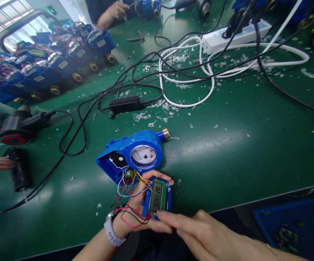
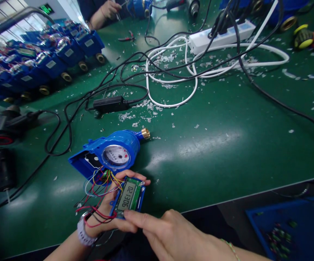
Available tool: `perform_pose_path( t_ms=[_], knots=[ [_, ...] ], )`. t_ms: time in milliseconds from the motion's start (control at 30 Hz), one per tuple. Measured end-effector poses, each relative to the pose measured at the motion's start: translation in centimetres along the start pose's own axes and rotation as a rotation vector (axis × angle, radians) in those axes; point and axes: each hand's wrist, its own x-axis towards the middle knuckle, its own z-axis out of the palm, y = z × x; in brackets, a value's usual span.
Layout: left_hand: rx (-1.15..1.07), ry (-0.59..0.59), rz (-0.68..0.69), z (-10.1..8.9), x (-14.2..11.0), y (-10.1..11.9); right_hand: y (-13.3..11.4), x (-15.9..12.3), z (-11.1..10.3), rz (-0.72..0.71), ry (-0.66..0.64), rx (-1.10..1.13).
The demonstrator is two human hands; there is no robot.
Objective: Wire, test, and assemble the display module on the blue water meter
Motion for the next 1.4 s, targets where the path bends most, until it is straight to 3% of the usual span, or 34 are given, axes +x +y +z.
perform_pose_path(
  t_ms=[333,533,600,733,833,967,1167,1267,1400],
  knots=[
    [-0.064,-0.041,-0.004,0.1,0.4,0.1,1.3,0.7,2.6,-0.176,0.187,0.252],
    [-0.012,-0.072,-0.068,-0.1,-0.1,0.2,1.1,0.4,1.6,-0.097,0.187,0.08],
    [-0.064,0.002,-0.049,0.7,-0.4,0.2,1.1,0.2,1.5,-0.103,0.176,-0.033],
    [-0.175,0.334,-0.012,3.0,-0.4,0.0,1.2,0.3,2.1,-0.157,0.216,-0.255],
    [-0.185,0.494,-0.039,4.1,-0.2,-0.2,1.3,0.4,2.8,-0.175,0.264,-0.321],
    [-0.151,0.548,-0.094,3.9,0.0,0.2,1.4,0.7,3.3,-0.233,0.324,-0.369],
    [-0.281,0.456,-0.194,3.5,0.5,1.5,1.0,1.4,2.8,-0.329,0.401,-0.562],
    [-0.282,0.517,-0.128,4.1,0.7,1.4,0.7,1.4,2.8,-0.313,0.403,-0.527],
    [-0.207,0.684,0.043,4.8,1.0,0.5,0.4,1.3,3.3,-0.224,0.344,-0.265]
  ],
)
